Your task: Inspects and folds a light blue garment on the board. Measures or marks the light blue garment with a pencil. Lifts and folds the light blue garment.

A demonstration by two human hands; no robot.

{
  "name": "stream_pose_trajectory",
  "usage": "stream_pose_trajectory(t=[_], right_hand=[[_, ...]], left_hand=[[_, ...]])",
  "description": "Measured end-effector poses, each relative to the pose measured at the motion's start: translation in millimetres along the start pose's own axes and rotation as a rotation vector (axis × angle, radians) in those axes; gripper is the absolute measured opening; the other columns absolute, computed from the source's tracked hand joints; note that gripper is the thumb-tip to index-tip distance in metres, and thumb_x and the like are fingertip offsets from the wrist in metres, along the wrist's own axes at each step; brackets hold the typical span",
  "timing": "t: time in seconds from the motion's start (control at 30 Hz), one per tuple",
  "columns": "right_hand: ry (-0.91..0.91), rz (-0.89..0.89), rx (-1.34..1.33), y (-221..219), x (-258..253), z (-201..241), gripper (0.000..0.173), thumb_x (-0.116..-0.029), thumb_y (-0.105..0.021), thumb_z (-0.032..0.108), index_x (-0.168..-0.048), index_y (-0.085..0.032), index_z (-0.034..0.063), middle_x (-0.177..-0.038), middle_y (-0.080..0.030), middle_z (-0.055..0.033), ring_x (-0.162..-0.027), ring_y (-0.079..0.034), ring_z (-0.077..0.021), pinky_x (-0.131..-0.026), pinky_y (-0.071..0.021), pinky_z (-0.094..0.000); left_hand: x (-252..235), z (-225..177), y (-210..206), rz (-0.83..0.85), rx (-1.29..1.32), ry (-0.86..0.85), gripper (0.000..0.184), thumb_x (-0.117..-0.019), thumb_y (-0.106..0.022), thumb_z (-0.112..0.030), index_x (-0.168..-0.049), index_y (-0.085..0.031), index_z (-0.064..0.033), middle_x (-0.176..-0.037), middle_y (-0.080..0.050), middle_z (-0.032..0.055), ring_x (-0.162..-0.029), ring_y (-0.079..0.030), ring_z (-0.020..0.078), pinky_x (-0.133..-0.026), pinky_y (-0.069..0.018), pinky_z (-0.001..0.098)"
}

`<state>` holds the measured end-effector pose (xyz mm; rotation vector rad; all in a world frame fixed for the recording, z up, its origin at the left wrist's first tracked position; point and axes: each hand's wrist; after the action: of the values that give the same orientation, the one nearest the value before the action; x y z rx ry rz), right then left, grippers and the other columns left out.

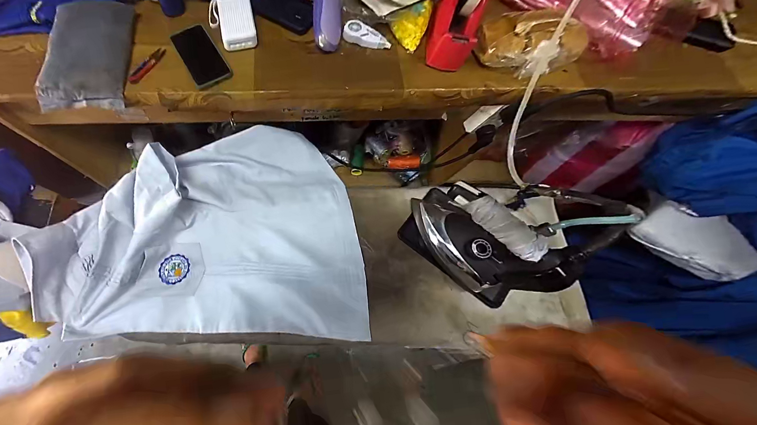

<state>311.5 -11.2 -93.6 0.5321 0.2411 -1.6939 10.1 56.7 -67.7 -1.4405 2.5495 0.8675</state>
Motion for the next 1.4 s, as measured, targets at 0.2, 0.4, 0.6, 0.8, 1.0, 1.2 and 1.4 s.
stream_pose_trajectory(t=[0.2, 0.4, 0.6, 0.8, 1.0, 1.2, 1.4], right_hand=[[-0.242, -0.207, 0.294, 1, 22, -135, 0.036, -0.0994, -0.063, 0.016, -0.128, -0.065, -0.0051, -0.094, -0.071, -0.0026, -0.072, -0.06, 0.0016, -0.063, -0.0516, -0.0153], [-0.549, -0.322, 0.61, -7, 89, -178, 0.028, -0.0957, -0.062, 0.017, -0.112, -0.075, -0.0016, -0.09, -0.07, -0.0087, -0.069, -0.058, -0.0029, -0.06, -0.0484, -0.0183], [-0.676, -0.349, 0.636, -40, 112, -188, 0.026, -0.0942, -0.064, 0.011, -0.114, -0.074, -0.0031, -0.089, -0.069, -0.0124, -0.068, -0.058, -0.0068, -0.06, -0.0489, -0.0219], [-0.725, -0.341, 0.63, -55, 107, -201, 0.026, -0.0926, -0.066, 0.013, -0.112, -0.075, -0.0029, -0.097, -0.069, -0.0164, -0.077, -0.063, -0.0119, -0.065, -0.0527, -0.024], [-0.742, -0.255, 0.679, -54, 105, -211, 0.029, -0.091, -0.067, 0.019, -0.112, -0.076, 0.0003, -0.101, -0.067, -0.0181, -0.081, -0.065, -0.0199, -0.068, -0.0549, -0.0332], [-0.747, -0.193, 0.711, -38, 113, -217, 0.032, -0.0924, -0.063, 0.019, -0.116, -0.074, 0.0007, -0.097, -0.07, -0.0164, -0.079, -0.066, -0.0232, -0.069, -0.0556, -0.04], [-0.876, -0.061, 0.596, -13, 117, -217, 0.022, -0.0987, -0.062, 0.012, -0.113, -0.073, -0.0017, -0.094, -0.074, -0.0173, -0.079, -0.072, -0.0272, -0.077, -0.0589, -0.048]], left_hand=[[-113, 147, 2, -0.242, -0.181, -0.055, 0.02, -0.1026, -0.059, -0.009, -0.115, -0.072, 0.0, -0.107, -0.076, 0.0062, -0.088, -0.075, 0.0129, -0.082, -0.0659, 0.0334], [-274, 271, 18, -0.337, -0.611, -0.119, 0.024, -0.102, -0.055, -0.007, -0.115, -0.074, 0.0012, -0.117, -0.073, 0.0183, -0.11, -0.071, 0.0304, -0.1, -0.055, 0.0446], [-344, 343, 19, -0.252, -0.731, 0.001, 0.034, -0.104, -0.045, -0.002, -0.13, -0.066, 0.0027, -0.137, -0.063, 0.0216, -0.121, -0.065, 0.0369, -0.103, -0.0527, 0.0491], [-337, 369, 10, -0.056, -0.881, 0.044, 0.039, -0.1011, -0.045, 0.002, -0.136, -0.063, -0.0025, -0.147, -0.058, 0.0183, -0.142, -0.047, 0.04, -0.114, -0.0415, 0.055], [-330, 370, 15, 0.084, -0.897, 0.053, 0.047, -0.1016, -0.045, 0.002, -0.144, -0.059, -0.0123, -0.155, -0.05, 0.0141, -0.149, -0.038, 0.0394, -0.115, -0.035, 0.0611], [-286, 321, 21, -0.181, -0.694, 0.001, 0.041, -0.1007, -0.049, -0.004, -0.14, -0.06, -0.0046, -0.145, -0.056, 0.0221, -0.14, -0.048, 0.0419, -0.113, -0.0399, 0.0572], [-117, 271, -56, 0.008, -0.501, 0.041, 0.032, -0.1008, -0.058, -0.019, -0.126, -0.067, -0.0008, -0.127, -0.068, 0.0176, -0.123, -0.061, 0.0327, -0.107, -0.0483, 0.0505]])
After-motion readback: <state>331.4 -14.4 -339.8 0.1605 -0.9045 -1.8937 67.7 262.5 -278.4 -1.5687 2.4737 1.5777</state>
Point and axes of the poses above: each hand's wrist, its own x-axis away from the middle knuckle, its own y-axis out of the back of the hand, z = x × y
